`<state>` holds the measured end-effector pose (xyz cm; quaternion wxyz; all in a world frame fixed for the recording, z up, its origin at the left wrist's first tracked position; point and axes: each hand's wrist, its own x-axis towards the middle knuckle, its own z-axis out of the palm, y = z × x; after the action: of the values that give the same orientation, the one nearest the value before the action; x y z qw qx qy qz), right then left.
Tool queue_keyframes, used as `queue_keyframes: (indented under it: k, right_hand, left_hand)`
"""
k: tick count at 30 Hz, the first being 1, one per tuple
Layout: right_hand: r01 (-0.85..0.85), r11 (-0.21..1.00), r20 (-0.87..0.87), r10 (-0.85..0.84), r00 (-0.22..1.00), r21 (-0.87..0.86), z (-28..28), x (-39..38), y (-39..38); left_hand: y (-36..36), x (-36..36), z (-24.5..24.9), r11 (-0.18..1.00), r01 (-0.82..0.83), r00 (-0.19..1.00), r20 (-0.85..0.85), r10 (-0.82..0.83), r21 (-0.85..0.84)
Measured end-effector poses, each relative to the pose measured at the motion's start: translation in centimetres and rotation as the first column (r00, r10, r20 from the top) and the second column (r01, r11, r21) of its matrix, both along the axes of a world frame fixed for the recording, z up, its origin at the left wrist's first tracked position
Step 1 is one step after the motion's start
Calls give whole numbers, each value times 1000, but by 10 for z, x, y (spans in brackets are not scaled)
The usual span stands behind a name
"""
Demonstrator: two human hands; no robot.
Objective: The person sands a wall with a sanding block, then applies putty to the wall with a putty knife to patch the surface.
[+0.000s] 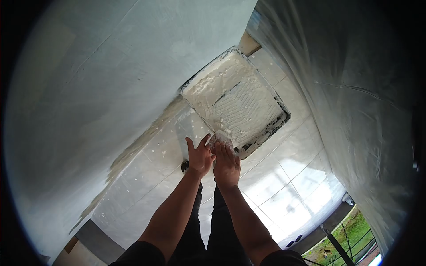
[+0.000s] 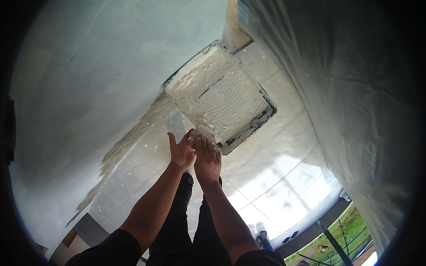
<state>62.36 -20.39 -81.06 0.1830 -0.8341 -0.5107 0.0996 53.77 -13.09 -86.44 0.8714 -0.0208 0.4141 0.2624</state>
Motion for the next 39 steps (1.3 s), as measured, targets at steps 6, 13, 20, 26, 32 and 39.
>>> queue_keyframes:
  k: [6,13,20,26,32,39]
  right_hand:
    - [0,998,-109,6,994,56,42,2,-17]
    - [691,722,-575,-548,607,42,62,34,-22]
    - [841,339,-907,-161,-388,-421,28,11,-7]
    - [780,289,-826,-79,-558,-555,0,-14,-6]
    - [711,332,-784,-268,-560,-620,10,-21,-30]
    - [759,611,-785,-574,231,-224,34,36,-67]
  left_hand:
    - [4,2,6,997,70,997,41,-72,42]
    - [3,8,8,992,104,993,-70,-99,68]
    - [5,9,5,988,139,985,-110,-132,65]
    - [3,3,0,988,151,982,-118,-148,20]
    - [0,-2,-12,998,62,997,56,-62,-8]
    - [2,5,5,995,90,996,-31,-89,31]
